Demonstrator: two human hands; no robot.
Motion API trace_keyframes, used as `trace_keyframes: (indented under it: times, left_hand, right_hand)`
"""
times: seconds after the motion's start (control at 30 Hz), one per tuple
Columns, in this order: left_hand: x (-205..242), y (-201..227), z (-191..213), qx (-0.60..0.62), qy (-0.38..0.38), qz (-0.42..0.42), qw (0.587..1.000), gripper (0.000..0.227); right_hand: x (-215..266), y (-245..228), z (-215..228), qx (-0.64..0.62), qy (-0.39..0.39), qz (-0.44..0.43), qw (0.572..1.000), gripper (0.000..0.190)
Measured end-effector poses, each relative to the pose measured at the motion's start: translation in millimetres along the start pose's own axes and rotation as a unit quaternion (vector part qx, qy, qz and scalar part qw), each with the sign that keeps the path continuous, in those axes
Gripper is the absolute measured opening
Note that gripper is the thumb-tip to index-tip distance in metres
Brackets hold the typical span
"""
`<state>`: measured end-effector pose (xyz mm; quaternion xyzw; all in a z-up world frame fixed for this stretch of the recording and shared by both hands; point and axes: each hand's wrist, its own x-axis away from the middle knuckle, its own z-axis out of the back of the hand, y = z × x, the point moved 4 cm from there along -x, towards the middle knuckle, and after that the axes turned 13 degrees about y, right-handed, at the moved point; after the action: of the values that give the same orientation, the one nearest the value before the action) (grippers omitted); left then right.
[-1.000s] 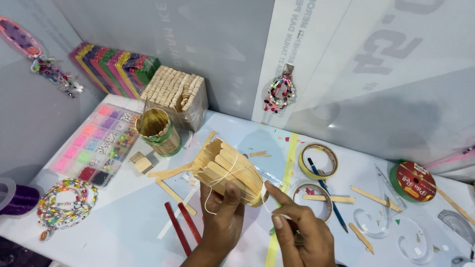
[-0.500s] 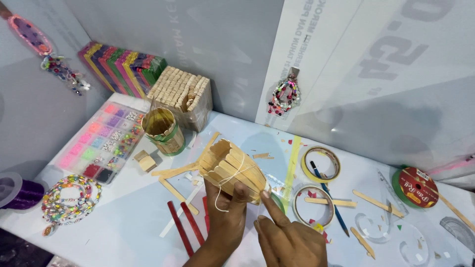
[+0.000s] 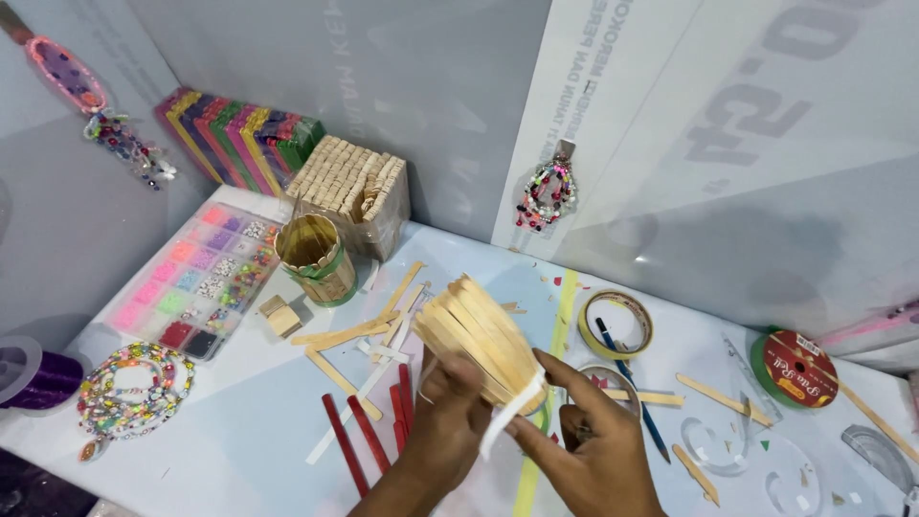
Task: Assembling a decorative container using popsicle sticks and adhesive tape on a craft table.
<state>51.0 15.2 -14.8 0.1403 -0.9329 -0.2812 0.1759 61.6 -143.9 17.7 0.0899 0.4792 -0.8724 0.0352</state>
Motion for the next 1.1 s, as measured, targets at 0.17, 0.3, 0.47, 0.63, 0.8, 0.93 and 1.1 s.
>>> trace_keyframes:
  times: [0.17, 0.3, 0.47, 0.63, 0.8, 0.93, 1.1]
  left_hand:
    - [13.5, 12.5, -14.5, -0.167, -0.162, -0.132, 0.963, 0.062]
    - [22.2, 24.7, -31.2, -0.202, -0.175, -0.173, 0.948, 0.091]
    - [36.2, 32.0, -40.8, -0.323, -0.198, -0.29, 0.879, 0.066]
    - [29.6, 27.2, -36.8, -0.375, -0.144, -0.256, 0.879, 0.105]
    - [21.2, 26.0, -34.2, -0.379, -0.094, -0.198, 0.899, 0.116]
    - [16.7, 27.0, -31.9, -0.392, -0.019, -0.163, 0.905, 0.113]
    - [15.3, 26.0, -32.6, -0.426, 0.014, -0.134, 0.894, 0.105]
  right_hand:
    - [-12.3, 24.1, -7.8, -0.039, -0.017, 0.033, 0.999, 0.056]
    - [-20.8, 16.3, -5.0, -0.086, -0.055, 0.084, 0.991, 0.063]
    - [-31.5, -11.1, 10.9, 0.011, -0.132, 0.018, 0.991, 0.051]
    - [-33.2, 15.5, 25.8, -0.001, -0.152, -0.175, 0.973, 0.048]
    - [-19.8, 58.1, 28.8, -0.032, -0.129, -0.164, 0.977, 0.034]
    - [3.7, 53.3, 52.3, -0.043, 0.062, -0.034, 0.997, 0.023]
    - [27.2, 40.5, 74.9, -0.035, 0.235, -0.042, 0.97, 0.008]
